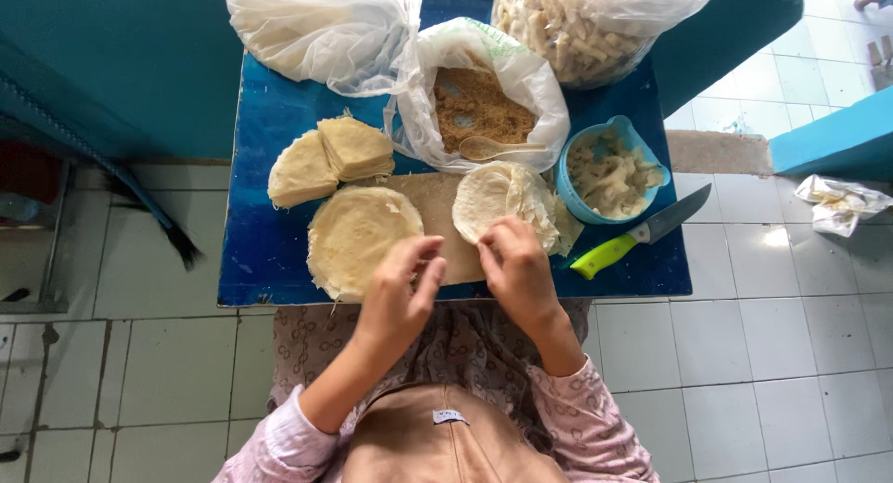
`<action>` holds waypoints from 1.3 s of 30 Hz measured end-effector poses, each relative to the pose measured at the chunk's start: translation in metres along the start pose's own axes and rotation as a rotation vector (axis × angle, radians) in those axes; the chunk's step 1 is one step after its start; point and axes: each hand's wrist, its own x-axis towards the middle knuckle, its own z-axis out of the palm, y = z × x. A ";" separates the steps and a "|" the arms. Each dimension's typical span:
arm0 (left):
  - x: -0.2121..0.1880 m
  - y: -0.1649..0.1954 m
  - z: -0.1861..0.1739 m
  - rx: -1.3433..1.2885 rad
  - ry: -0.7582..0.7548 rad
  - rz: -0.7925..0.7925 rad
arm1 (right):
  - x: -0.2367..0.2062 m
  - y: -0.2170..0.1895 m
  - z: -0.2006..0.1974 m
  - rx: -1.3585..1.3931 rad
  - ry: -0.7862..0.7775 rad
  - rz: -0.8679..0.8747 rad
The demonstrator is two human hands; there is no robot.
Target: The person sits at a small blue table and peels apart thin, round pastry wrapper sheets one at a time, smoothing and stacking them on a cutting board. At the end, the person holds the stacked sheets steady and slices through them with a knife.
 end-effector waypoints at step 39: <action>0.012 -0.016 -0.005 -0.725 0.065 -0.410 | -0.008 0.059 -0.040 1.729 0.129 0.730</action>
